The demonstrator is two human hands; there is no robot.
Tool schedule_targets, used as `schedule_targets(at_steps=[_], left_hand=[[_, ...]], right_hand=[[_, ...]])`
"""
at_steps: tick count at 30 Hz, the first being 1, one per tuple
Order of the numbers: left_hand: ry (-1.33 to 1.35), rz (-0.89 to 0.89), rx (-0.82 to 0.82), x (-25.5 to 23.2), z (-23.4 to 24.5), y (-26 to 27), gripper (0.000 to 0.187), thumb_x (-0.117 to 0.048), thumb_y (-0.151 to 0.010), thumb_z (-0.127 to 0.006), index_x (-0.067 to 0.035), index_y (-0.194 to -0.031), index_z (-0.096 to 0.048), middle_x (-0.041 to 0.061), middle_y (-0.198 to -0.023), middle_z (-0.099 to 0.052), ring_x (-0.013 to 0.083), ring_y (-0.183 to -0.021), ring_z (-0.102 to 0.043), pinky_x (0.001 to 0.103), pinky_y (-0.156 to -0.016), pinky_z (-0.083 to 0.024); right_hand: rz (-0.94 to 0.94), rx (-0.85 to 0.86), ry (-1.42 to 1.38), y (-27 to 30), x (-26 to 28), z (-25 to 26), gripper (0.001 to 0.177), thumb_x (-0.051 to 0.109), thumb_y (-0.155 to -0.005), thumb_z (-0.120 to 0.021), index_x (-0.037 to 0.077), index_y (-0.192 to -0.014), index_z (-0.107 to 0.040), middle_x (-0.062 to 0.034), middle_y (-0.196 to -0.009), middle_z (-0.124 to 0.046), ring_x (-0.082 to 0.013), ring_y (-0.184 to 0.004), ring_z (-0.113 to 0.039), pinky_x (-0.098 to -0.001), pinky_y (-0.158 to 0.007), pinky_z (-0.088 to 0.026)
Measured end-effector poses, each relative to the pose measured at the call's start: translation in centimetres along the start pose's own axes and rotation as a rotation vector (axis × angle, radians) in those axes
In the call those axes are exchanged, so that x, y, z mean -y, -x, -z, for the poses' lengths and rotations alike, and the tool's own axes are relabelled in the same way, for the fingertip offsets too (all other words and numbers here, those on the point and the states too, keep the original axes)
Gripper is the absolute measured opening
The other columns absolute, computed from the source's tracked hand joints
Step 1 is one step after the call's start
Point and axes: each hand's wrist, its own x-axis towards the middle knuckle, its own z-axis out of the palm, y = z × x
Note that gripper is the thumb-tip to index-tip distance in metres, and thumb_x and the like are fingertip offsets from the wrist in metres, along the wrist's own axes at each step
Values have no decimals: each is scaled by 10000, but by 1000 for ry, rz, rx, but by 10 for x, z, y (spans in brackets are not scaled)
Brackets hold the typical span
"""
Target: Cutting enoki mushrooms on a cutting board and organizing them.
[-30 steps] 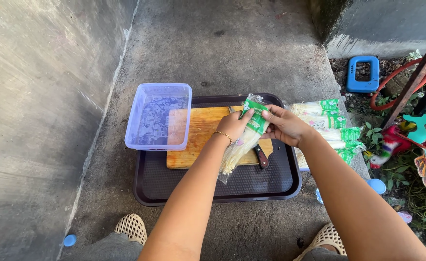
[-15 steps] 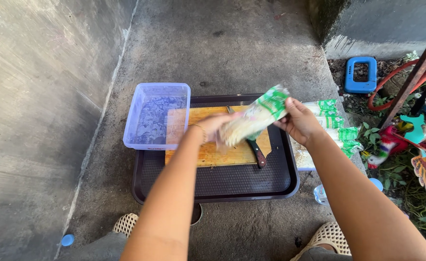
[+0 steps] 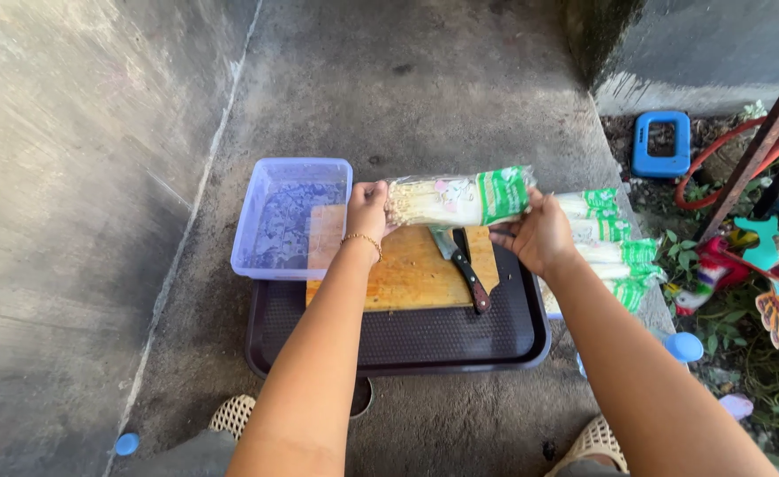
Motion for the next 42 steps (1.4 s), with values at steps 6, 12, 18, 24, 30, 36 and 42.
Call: schedule_targets(at_steps=[6,12,18,24,30,36,42], left_hand=[[-196,-243,-145,-7,0,-6,269,-334,-1052,-543,-84,-1147,-572,72,-829,-625,119,-625,-575,310,-551,-479],[-409,-440,-306,22,25,-48,293,-342,-1032,-591,-70,-1140,-614,135,-1028,-735,246,-878,-708,382,-767,-542],[-487,-371,-486,4,30,-21,304,-373,-1032,-561,-99,-1158,-604,127,-955,-751,306,-873,-724,425,-774,-547],[-445,-534,-532,-8,29,-18,258,-333,-989,-634,-80,-1027,-666,109,-868,-763,250,-779,-730,389,-727,-555],[-410,-643,-561,-10,41,-25,191,-269,-1010,-689,-80,-1034,-699,102,-777,-745,211,-671,-693,359,-634,-543],[-111,-430,-567,-52,72,-2,139,-239,-1047,-602,-111,-1074,-650,67,-749,-737,102,-498,-645,250,-372,-466],[87,-437,-628,-65,109,-7,150,-237,-1043,-579,-102,-1104,-600,50,-730,-679,103,-472,-605,257,-367,-446]], right_hand=[[-81,67,216,18,2,-26,473,-45,-903,-407,139,-1337,-453,-112,-1104,-632,-226,-992,-674,-468,-891,-615],[-196,273,194,15,-6,-20,430,-101,-886,-547,48,-1288,-529,-113,-1114,-651,-217,-984,-670,-470,-936,-632],[-150,252,216,2,-13,-14,325,-33,-949,-602,1,-1271,-603,-161,-1187,-701,-239,-1091,-700,-303,-973,-594],[-139,326,219,12,0,-17,403,-21,-940,-596,22,-1341,-575,-172,-1247,-687,-264,-1171,-681,-317,-994,-520],[-92,345,211,13,10,-19,387,-14,-950,-578,56,-1330,-580,-138,-1249,-676,-249,-1178,-669,-323,-1002,-519],[-40,196,163,21,23,-4,256,36,-994,-566,98,-1237,-615,-101,-1178,-670,-176,-1016,-682,-286,-912,-588],[-64,102,90,6,5,21,245,43,-1004,-521,130,-1203,-636,-111,-1133,-655,-177,-889,-654,-292,-807,-591]])
